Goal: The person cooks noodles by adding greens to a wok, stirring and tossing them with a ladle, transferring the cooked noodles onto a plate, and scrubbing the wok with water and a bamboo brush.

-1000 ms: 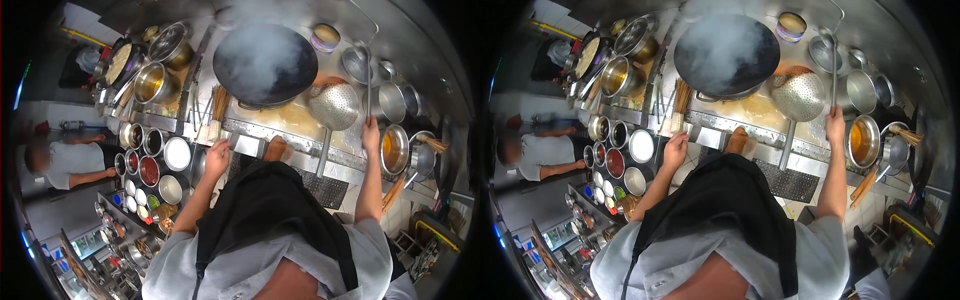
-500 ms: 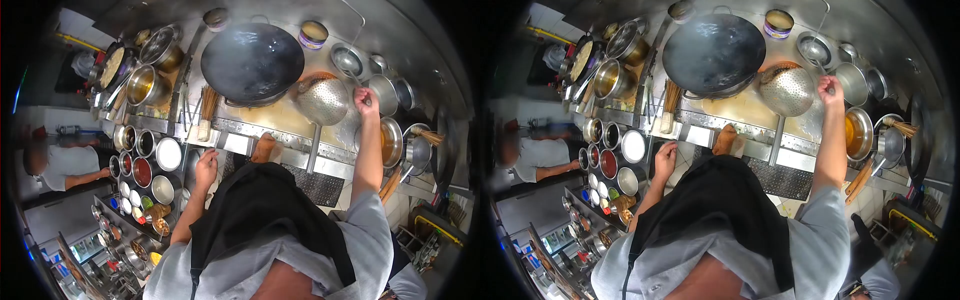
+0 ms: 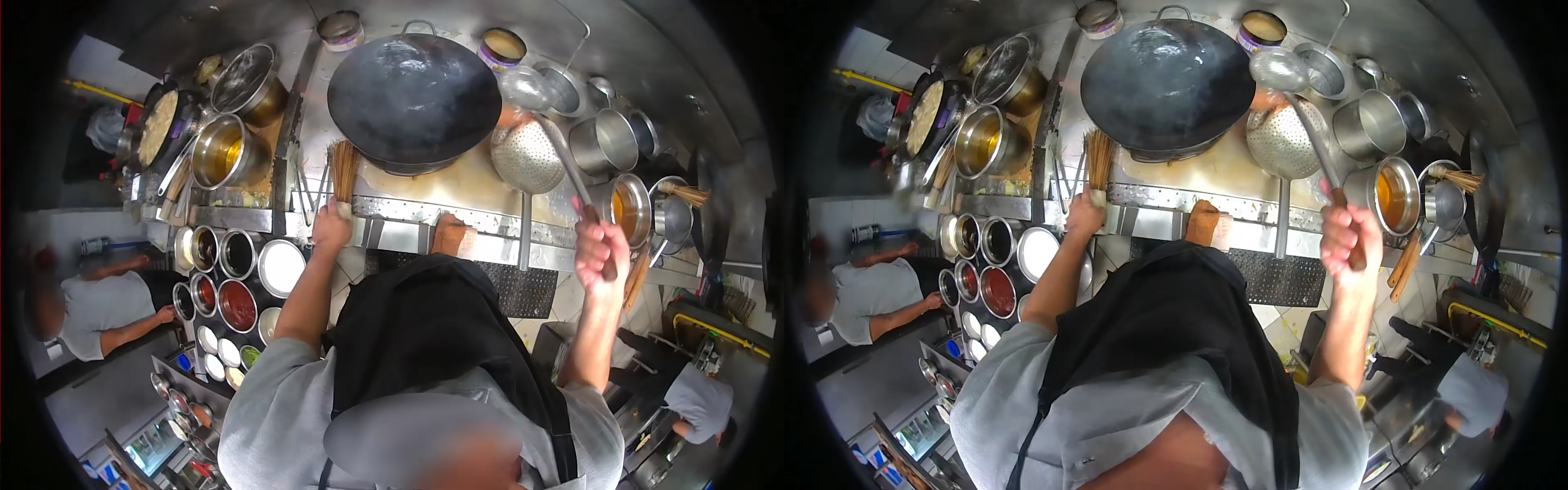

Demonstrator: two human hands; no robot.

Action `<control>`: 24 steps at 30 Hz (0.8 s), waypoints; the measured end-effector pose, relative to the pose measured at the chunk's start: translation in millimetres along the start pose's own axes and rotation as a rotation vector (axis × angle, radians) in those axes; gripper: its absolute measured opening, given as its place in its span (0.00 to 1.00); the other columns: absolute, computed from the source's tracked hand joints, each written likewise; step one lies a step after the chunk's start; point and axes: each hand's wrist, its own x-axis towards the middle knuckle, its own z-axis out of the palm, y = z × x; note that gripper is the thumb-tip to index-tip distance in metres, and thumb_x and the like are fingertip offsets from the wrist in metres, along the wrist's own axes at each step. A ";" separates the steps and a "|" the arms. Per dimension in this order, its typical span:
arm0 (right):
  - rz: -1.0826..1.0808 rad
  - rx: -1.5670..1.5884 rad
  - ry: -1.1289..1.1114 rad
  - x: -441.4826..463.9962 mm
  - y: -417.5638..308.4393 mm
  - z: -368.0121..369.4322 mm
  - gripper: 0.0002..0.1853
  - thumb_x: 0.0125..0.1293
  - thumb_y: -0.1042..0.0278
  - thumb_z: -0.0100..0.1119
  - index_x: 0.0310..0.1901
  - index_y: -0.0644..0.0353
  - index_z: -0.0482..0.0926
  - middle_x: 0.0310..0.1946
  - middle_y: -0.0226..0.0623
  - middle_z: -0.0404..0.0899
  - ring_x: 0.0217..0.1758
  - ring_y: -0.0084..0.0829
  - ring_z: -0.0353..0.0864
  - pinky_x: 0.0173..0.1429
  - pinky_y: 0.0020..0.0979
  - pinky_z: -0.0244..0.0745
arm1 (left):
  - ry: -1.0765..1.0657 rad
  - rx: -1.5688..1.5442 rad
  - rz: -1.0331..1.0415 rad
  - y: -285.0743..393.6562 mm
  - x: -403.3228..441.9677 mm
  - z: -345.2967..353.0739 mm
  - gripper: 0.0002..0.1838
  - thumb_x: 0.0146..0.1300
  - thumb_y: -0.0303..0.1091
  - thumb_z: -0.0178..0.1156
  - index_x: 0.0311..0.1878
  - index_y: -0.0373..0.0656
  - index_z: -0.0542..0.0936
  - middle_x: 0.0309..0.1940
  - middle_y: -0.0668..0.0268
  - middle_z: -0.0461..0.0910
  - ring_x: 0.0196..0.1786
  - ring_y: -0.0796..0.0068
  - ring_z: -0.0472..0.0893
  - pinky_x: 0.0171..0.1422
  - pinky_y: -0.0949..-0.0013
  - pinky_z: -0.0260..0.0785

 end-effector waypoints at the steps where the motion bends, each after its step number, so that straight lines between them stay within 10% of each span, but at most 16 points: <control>1: 0.007 -0.006 -0.007 -5.8 18.4 4.6 0.29 0.77 0.68 0.50 0.75 0.71 0.62 0.32 0.28 0.74 0.22 0.16 0.71 0.19 0.23 0.70 | -0.032 0.027 0.035 -5.4 6.6 7.0 0.44 0.63 0.42 0.59 0.82 0.45 0.58 0.66 0.48 0.74 0.65 0.42 0.77 0.70 0.45 0.72; 8: 0.166 -0.119 0.182 3.8 115.3 7.8 0.28 0.71 0.69 0.55 0.72 0.62 0.68 0.29 0.29 0.71 0.17 0.20 0.69 0.14 0.25 0.66 | -0.200 -0.037 0.001 1.1 -4.5 -5.9 0.58 0.61 0.46 0.72 0.86 0.49 0.44 0.66 0.43 0.70 0.60 0.40 0.81 0.65 0.44 0.75; 13: 0.014 -0.808 0.317 33.6 140.1 -4.1 0.33 0.68 0.76 0.55 0.75 0.69 0.63 0.28 0.34 0.76 0.17 0.24 0.70 0.19 0.26 0.69 | -0.281 -0.072 -0.035 -12.3 5.5 0.8 0.66 0.58 0.47 0.75 0.87 0.55 0.36 0.78 0.34 0.58 0.67 0.35 0.78 0.71 0.49 0.74; 20: -0.687 -1.896 0.934 18.0 86.9 -108.4 0.36 0.70 0.76 0.55 0.79 0.58 0.59 0.34 0.40 0.81 0.27 0.37 0.81 0.36 0.42 0.79 | -0.092 -0.640 -0.038 -39.8 7.2 7.1 0.46 0.55 0.40 0.72 0.77 0.41 0.62 0.62 0.40 0.78 0.61 0.48 0.83 0.66 0.53 0.75; 22: -0.662 -1.701 1.160 10.4 49.3 -168.6 0.37 0.69 0.75 0.58 0.79 0.58 0.59 0.33 0.43 0.81 0.30 0.43 0.83 0.42 0.49 0.80 | -0.077 -0.818 -0.162 -30.1 -9.3 -22.1 0.41 0.55 0.39 0.72 0.71 0.37 0.67 0.57 0.43 0.82 0.61 0.53 0.83 0.65 0.55 0.76; 23: -1.002 -1.811 1.099 9.3 21.2 -241.7 0.38 0.68 0.76 0.55 0.80 0.54 0.58 0.29 0.37 0.80 0.20 0.27 0.77 0.23 0.34 0.74 | 0.007 -0.719 -0.141 -33.6 -11.3 -25.5 0.43 0.56 0.38 0.71 0.73 0.35 0.66 0.56 0.46 0.82 0.57 0.57 0.84 0.62 0.59 0.77; 24: -0.744 -1.560 1.261 0.2 20.9 -207.3 0.37 0.68 0.75 0.54 0.79 0.56 0.59 0.29 0.36 0.79 0.18 0.28 0.76 0.21 0.35 0.73 | 0.097 -0.754 -0.070 -25.7 -17.5 -39.9 0.43 0.56 0.38 0.71 0.73 0.34 0.65 0.56 0.47 0.82 0.56 0.58 0.84 0.62 0.59 0.77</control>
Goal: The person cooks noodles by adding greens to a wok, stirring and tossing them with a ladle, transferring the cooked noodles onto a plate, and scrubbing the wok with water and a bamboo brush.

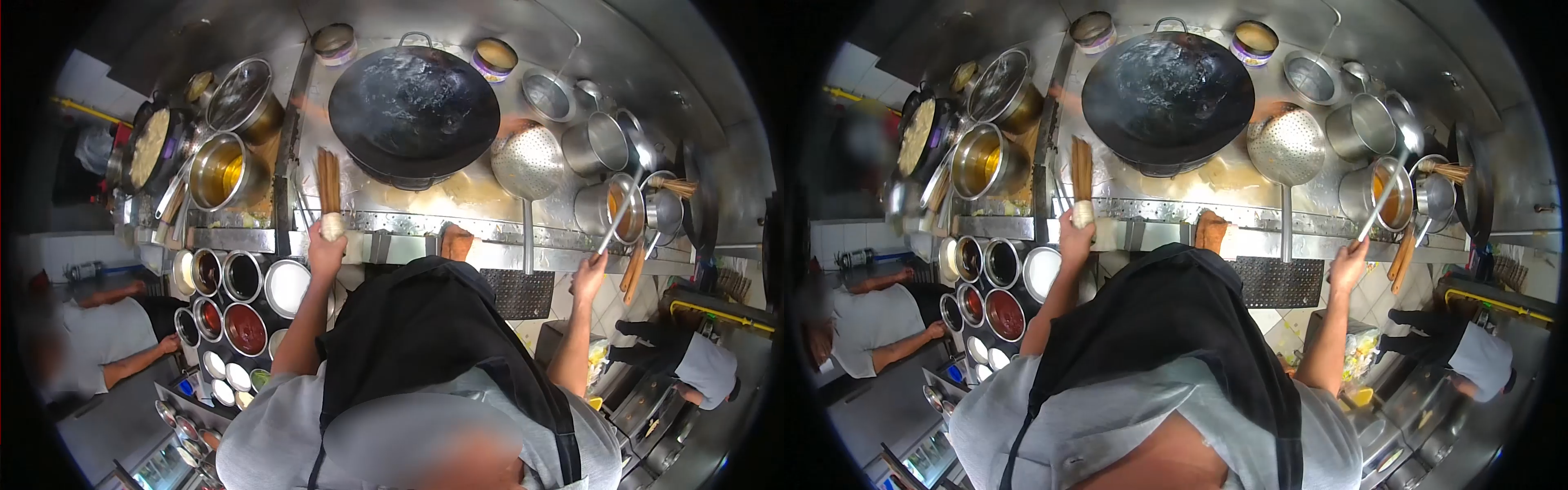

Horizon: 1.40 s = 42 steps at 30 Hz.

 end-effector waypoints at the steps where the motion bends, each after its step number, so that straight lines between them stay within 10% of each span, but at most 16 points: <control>1: 0.010 -0.003 0.025 12.9 17.8 -2.8 0.35 0.68 0.74 0.54 0.78 0.57 0.60 0.29 0.36 0.79 0.17 0.28 0.76 0.20 0.34 0.73 | 0.055 -0.038 0.091 29.7 -12.2 -14.0 0.43 0.56 0.37 0.71 0.74 0.34 0.65 0.55 0.47 0.83 0.55 0.59 0.85 0.61 0.60 0.77; 8: 0.210 0.126 -0.062 77.9 95.0 -9.9 0.24 0.70 0.73 0.56 0.67 0.60 0.70 0.26 0.36 0.77 0.16 0.28 0.77 0.18 0.34 0.70 | -0.141 0.288 0.424 218.5 32.6 -66.3 0.40 0.58 0.41 0.67 0.77 0.50 0.71 0.55 0.49 0.86 0.55 0.52 0.87 0.61 0.58 0.78; 11: 0.027 -0.409 -0.047 101.4 99.9 -14.1 0.30 0.70 0.67 0.60 0.72 0.60 0.65 0.36 0.50 0.83 0.36 0.55 0.86 0.46 0.51 0.81 | -0.371 0.825 0.582 280.2 57.8 -36.5 0.41 0.55 0.43 0.69 0.77 0.55 0.72 0.54 0.46 0.86 0.55 0.48 0.87 0.59 0.55 0.79; 14: -0.177 -0.533 0.241 66.0 -11.5 -17.5 0.45 0.65 0.63 0.69 0.81 0.61 0.56 0.59 0.61 0.78 0.59 0.59 0.80 0.63 0.51 0.75 | -0.676 1.191 0.781 269.4 110.8 42.4 0.40 0.52 0.45 0.72 0.73 0.55 0.76 0.52 0.47 0.87 0.53 0.47 0.88 0.56 0.50 0.80; 17: -0.558 -0.003 0.143 -4.5 -145.1 27.9 0.31 0.62 0.75 0.70 0.68 0.67 0.75 0.61 0.55 0.80 0.64 0.56 0.79 0.71 0.47 0.72 | -0.526 1.132 0.719 274.6 190.8 123.3 0.31 0.51 0.43 0.71 0.62 0.51 0.83 0.50 0.51 0.89 0.52 0.48 0.88 0.58 0.52 0.81; 21: -0.929 0.415 -0.510 -108.0 -245.0 127.2 0.28 0.58 0.73 0.70 0.62 0.66 0.78 0.54 0.53 0.82 0.60 0.54 0.80 0.68 0.48 0.73 | -0.641 1.279 0.719 314.8 139.7 139.6 0.28 0.53 0.41 0.68 0.61 0.48 0.84 0.51 0.52 0.89 0.54 0.51 0.88 0.60 0.53 0.81; 24: -1.005 0.176 -0.711 -145.8 -268.7 194.3 0.26 0.60 0.63 0.70 0.59 0.67 0.81 0.52 0.49 0.81 0.62 0.47 0.79 0.67 0.45 0.73 | -0.723 1.422 0.755 323.1 75.2 109.4 0.29 0.55 0.37 0.65 0.64 0.48 0.82 0.53 0.52 0.88 0.56 0.52 0.88 0.63 0.52 0.80; 31: -1.020 -0.170 -0.696 -148.8 -279.6 261.8 0.12 0.68 0.68 0.52 0.43 0.61 0.85 0.39 0.48 0.90 0.42 0.47 0.92 0.49 0.47 0.84 | -0.618 1.112 0.578 321.5 159.3 152.9 0.29 0.52 0.47 0.69 0.60 0.52 0.84 0.43 0.54 0.90 0.48 0.50 0.89 0.55 0.51 0.82; 34: -1.081 -0.287 -0.768 -140.7 -277.3 250.7 0.12 0.67 0.67 0.53 0.43 0.61 0.86 0.37 0.48 0.91 0.41 0.44 0.93 0.48 0.46 0.84 | -0.725 1.388 0.906 315.9 96.7 119.2 0.28 0.52 0.45 0.69 0.60 0.53 0.84 0.44 0.54 0.90 0.48 0.51 0.89 0.55 0.50 0.82; 42: -1.005 -0.135 -0.766 -128.5 -278.9 226.4 0.12 0.65 0.66 0.54 0.37 0.61 0.86 0.32 0.52 0.89 0.37 0.49 0.91 0.46 0.49 0.84 | -0.491 0.987 0.671 305.3 174.3 161.6 0.34 0.51 0.50 0.73 0.64 0.54 0.82 0.50 0.51 0.88 0.54 0.47 0.87 0.59 0.50 0.80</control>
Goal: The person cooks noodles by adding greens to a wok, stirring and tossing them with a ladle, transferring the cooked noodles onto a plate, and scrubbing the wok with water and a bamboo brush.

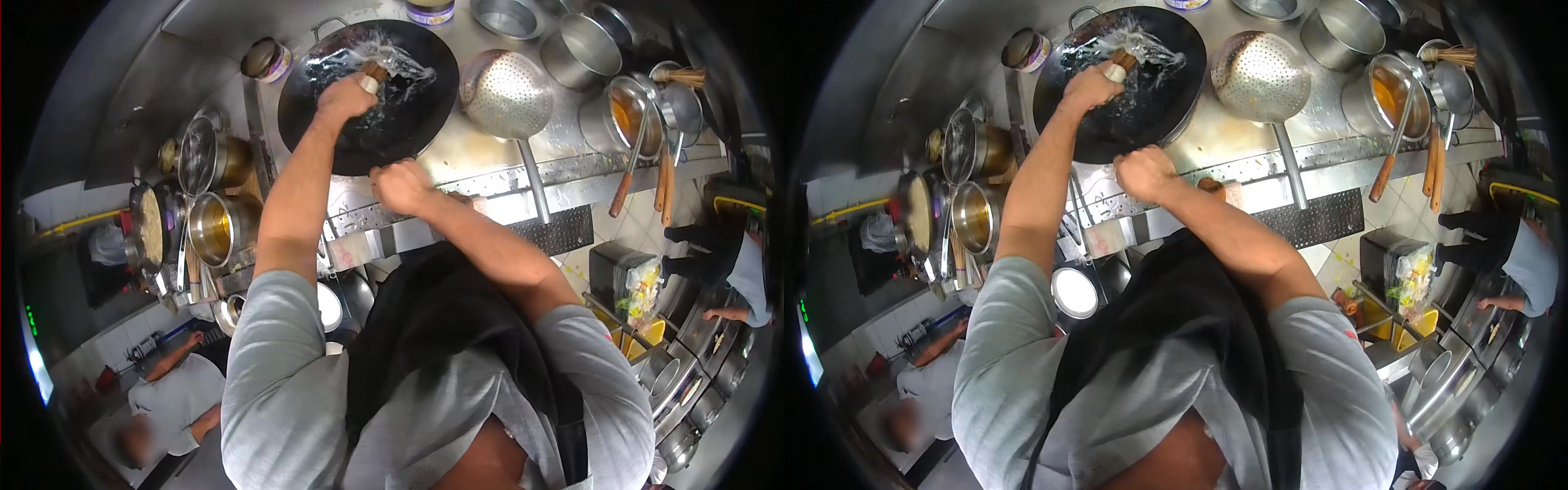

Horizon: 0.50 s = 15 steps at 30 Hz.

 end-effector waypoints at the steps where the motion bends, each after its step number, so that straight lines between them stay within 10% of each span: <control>1: -0.023 0.016 0.017 -2.5 -0.1 -0.4 0.12 0.65 0.65 0.54 0.37 0.61 0.86 0.32 0.52 0.88 0.37 0.50 0.91 0.46 0.49 0.84 | 0.025 -0.080 -0.015 4.4 -5.7 2.9 0.35 0.51 0.51 0.73 0.65 0.55 0.81 0.51 0.50 0.88 0.54 0.46 0.87 0.59 0.51 0.79; 8: 0.024 0.031 0.013 -0.7 -1.0 -1.6 0.13 0.65 0.64 0.54 0.34 0.61 0.86 0.30 0.53 0.88 0.34 0.52 0.90 0.45 0.50 0.85 | -0.097 0.268 0.123 -27.8 -74.8 13.1 0.40 0.55 0.50 0.72 0.74 0.63 0.74 0.53 0.51 0.88 0.56 0.47 0.87 0.61 0.49 0.79; 12: 0.010 0.025 0.018 -1.0 -2.6 -8.4 0.13 0.65 0.63 0.55 0.34 0.60 0.87 0.29 0.53 0.87 0.34 0.52 0.90 0.45 0.49 0.85 | 0.100 -0.097 -0.105 6.0 3.7 17.8 0.44 0.55 0.54 0.71 0.78 0.63 0.71 0.59 0.50 0.85 0.59 0.47 0.85 0.64 0.51 0.77; 15: -0.007 0.039 0.038 -4.4 -0.7 -8.0 0.13 0.64 0.63 0.55 0.34 0.60 0.87 0.28 0.53 0.87 0.34 0.52 0.90 0.45 0.50 0.85 | 0.041 -0.182 0.119 19.5 -18.4 20.5 0.45 0.55 0.53 0.72 0.79 0.64 0.69 0.56 0.48 0.86 0.59 0.44 0.85 0.64 0.51 0.76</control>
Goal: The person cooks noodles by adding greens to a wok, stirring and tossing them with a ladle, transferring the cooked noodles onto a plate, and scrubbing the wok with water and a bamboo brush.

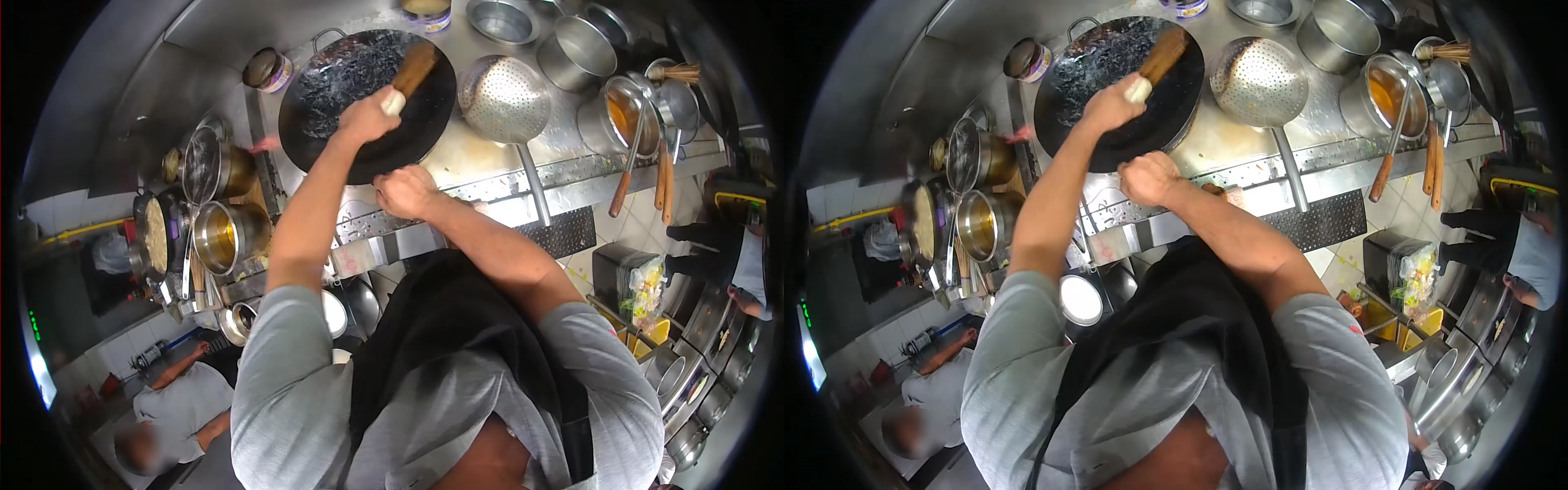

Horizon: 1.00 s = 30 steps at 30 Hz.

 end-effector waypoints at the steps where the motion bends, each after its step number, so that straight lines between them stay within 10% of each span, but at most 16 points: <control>1: -0.009 0.007 0.008 -1.1 1.5 -0.5 0.13 0.64 0.63 0.55 0.34 0.60 0.87 0.28 0.52 0.87 0.34 0.52 0.90 0.46 0.50 0.85 | -0.089 0.003 0.082 7.8 -27.8 -18.4 0.45 0.55 0.52 0.71 0.79 0.65 0.69 0.55 0.46 0.86 0.58 0.43 0.85 0.65 0.50 0.76; 5: 0.038 0.022 -0.028 2.1 2.4 -2.7 0.14 0.64 0.62 0.55 0.34 0.60 0.87 0.30 0.52 0.88 0.36 0.52 0.90 0.47 0.50 0.85 | -0.259 0.245 0.192 -8.3 -91.8 -50.6 0.45 0.53 0.46 0.74 0.78 0.65 0.71 0.52 0.49 0.87 0.55 0.46 0.87 0.62 0.53 0.78; 11: 0.084 0.018 -0.079 6.1 -4.0 0.9 0.14 0.64 0.62 0.54 0.35 0.59 0.88 0.33 0.52 0.89 0.39 0.53 0.90 0.49 0.50 0.85 | -0.048 0.225 -0.164 -14.4 8.2 -24.8 0.34 0.56 0.49 0.70 0.68 0.57 0.78 0.55 0.54 0.87 0.59 0.50 0.86 0.62 0.49 0.78; 18: 0.110 0.026 -0.100 10.3 -2.0 3.7 0.14 0.63 0.64 0.55 0.36 0.59 0.90 0.35 0.53 0.89 0.40 0.51 0.91 0.50 0.49 0.85 | -0.452 0.633 0.012 29.5 -87.3 -72.7 0.30 0.58 0.42 0.68 0.67 0.51 0.81 0.56 0.54 0.87 0.60 0.53 0.86 0.66 0.54 0.78; 24: 0.145 0.032 -0.156 9.2 -4.9 -0.4 0.14 0.62 0.65 0.56 0.36 0.59 0.91 0.38 0.53 0.89 0.44 0.49 0.92 0.52 0.46 0.86 | -0.254 0.643 -0.165 -43.2 42.3 -52.4 0.18 0.63 0.37 0.61 0.53 0.42 0.90 0.55 0.50 0.87 0.59 0.49 0.87 0.62 0.54 0.80; 30: 0.144 0.054 -0.180 8.8 -2.8 2.8 0.14 0.62 0.66 0.56 0.39 0.60 0.91 0.40 0.52 0.90 0.46 0.47 0.92 0.54 0.46 0.85 | -0.472 0.836 -0.059 2.7 -60.2 -26.6 0.19 0.59 0.33 0.63 0.54 0.44 0.88 0.51 0.53 0.89 0.55 0.50 0.88 0.60 0.52 0.82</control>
